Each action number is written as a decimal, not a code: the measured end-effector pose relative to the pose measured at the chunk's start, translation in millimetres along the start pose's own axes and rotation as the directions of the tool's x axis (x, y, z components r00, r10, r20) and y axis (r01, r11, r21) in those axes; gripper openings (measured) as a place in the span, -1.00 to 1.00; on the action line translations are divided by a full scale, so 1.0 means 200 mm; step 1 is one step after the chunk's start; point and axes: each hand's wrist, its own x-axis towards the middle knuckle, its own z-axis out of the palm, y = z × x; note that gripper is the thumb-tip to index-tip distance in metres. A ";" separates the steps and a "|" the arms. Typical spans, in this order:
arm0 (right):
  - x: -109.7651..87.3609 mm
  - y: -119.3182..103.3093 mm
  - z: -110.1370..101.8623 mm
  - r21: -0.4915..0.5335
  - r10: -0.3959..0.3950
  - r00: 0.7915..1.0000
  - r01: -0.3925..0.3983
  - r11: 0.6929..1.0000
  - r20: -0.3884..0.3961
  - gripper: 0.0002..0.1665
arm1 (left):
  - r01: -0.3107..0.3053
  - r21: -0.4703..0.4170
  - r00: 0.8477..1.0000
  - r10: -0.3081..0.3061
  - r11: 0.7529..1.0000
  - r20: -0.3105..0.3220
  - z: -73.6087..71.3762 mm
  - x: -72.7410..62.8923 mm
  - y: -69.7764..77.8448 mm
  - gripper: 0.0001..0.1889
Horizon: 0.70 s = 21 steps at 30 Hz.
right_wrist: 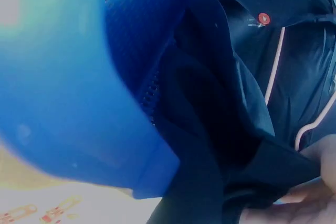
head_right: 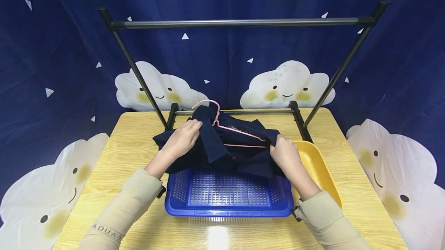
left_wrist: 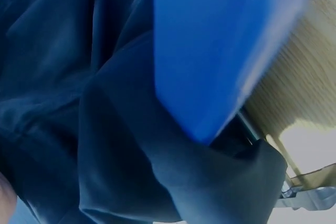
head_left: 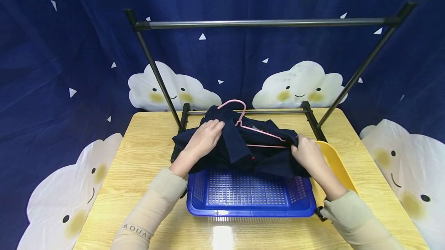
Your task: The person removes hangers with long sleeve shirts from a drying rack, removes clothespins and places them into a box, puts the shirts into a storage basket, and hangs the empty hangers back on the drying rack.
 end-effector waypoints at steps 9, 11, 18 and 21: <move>-0.01 0.04 0.00 0.136 0.001 0.992 0.015 0.991 -0.123 -0.70 | 0.023 0.001 0.998 -0.023 1.000 -0.055 0.01 -0.01 -0.03 -0.85; -0.01 0.04 -0.01 0.176 0.004 0.984 0.027 0.984 -0.177 -0.69 | 0.038 0.001 0.997 -0.038 0.999 -0.062 0.01 -0.01 -0.04 -0.84; 0.00 0.04 -0.04 0.379 0.060 0.964 0.044 0.924 -0.258 -0.71 | 0.110 -0.046 0.991 -0.113 0.993 -0.073 0.01 -0.01 -0.05 -0.83; 0.00 0.04 -0.06 0.505 0.118 0.966 0.015 0.863 -0.230 -0.72 | 0.137 -0.081 0.987 -0.143 0.987 -0.078 0.01 -0.02 -0.06 -0.81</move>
